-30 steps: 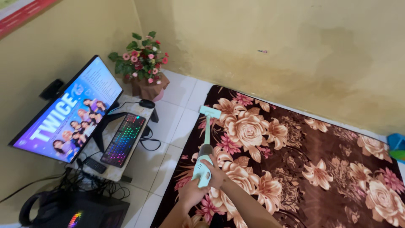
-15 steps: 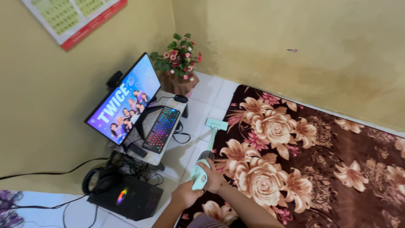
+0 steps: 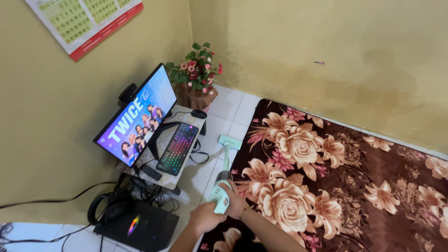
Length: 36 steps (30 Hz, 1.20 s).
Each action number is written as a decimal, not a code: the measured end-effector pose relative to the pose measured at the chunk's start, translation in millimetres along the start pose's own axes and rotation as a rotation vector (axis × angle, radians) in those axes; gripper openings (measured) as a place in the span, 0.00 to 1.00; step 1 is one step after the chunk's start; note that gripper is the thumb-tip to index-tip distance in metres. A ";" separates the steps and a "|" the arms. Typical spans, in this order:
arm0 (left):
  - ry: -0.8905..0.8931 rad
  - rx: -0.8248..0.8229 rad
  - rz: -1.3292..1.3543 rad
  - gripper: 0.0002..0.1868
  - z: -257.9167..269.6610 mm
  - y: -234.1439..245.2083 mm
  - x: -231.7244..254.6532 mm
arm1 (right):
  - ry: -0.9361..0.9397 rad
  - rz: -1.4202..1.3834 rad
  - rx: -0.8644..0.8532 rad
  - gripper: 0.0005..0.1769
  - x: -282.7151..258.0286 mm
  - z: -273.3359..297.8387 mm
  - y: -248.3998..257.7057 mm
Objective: The person uses a handheld vacuum cleaner to clean a floral-patterned rug in a room. The person moves the vacuum back and forth across the rug's surface, covering different areas systematically.
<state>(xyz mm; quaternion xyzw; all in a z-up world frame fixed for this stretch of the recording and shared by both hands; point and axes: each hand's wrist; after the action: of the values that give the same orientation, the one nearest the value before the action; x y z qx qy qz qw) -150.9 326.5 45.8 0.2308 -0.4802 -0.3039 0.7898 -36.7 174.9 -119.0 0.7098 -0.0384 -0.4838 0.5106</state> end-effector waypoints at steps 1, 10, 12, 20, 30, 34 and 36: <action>0.000 0.001 -0.011 0.27 -6.5 -3.4 2.4 | -0.002 0.002 0.015 0.52 8.5 -2.9 -0.1; 0.047 -0.078 0.024 0.30 -93.7 -27.0 31.7 | -0.269 0.016 -0.127 0.52 80.6 -41.0 40.9; 0.036 -0.074 0.040 0.31 -109.3 -29.4 37.8 | -0.283 0.014 -0.133 0.54 93.5 -52.1 48.5; -0.049 -0.108 -0.034 0.27 -111.1 23.2 86.5 | -0.012 0.040 0.028 0.50 81.8 -86.7 107.5; -0.412 0.195 -0.081 0.32 -126.2 40.8 91.8 | 0.173 -0.041 0.201 0.48 52.9 -105.5 157.5; -0.354 0.088 0.027 0.37 -151.1 22.3 70.7 | 0.094 0.031 0.107 0.47 85.5 -112.0 138.6; -0.354 0.079 0.041 0.39 -158.7 15.2 61.6 | 0.082 0.092 0.088 0.47 100.1 -117.1 126.7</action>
<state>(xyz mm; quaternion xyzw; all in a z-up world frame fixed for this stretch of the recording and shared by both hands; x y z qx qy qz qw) 17.4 305.6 25.3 0.1950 -0.6277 -0.3047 0.6893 157.0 140.3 -86.1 0.7482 -0.0712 -0.4282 0.5017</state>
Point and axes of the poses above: each hand's wrist, its own z-axis away from the middle knuckle, its own y-axis out of the back of the hand, x = y × z, and after that the axes turned 8 degrees about -y, right-handed
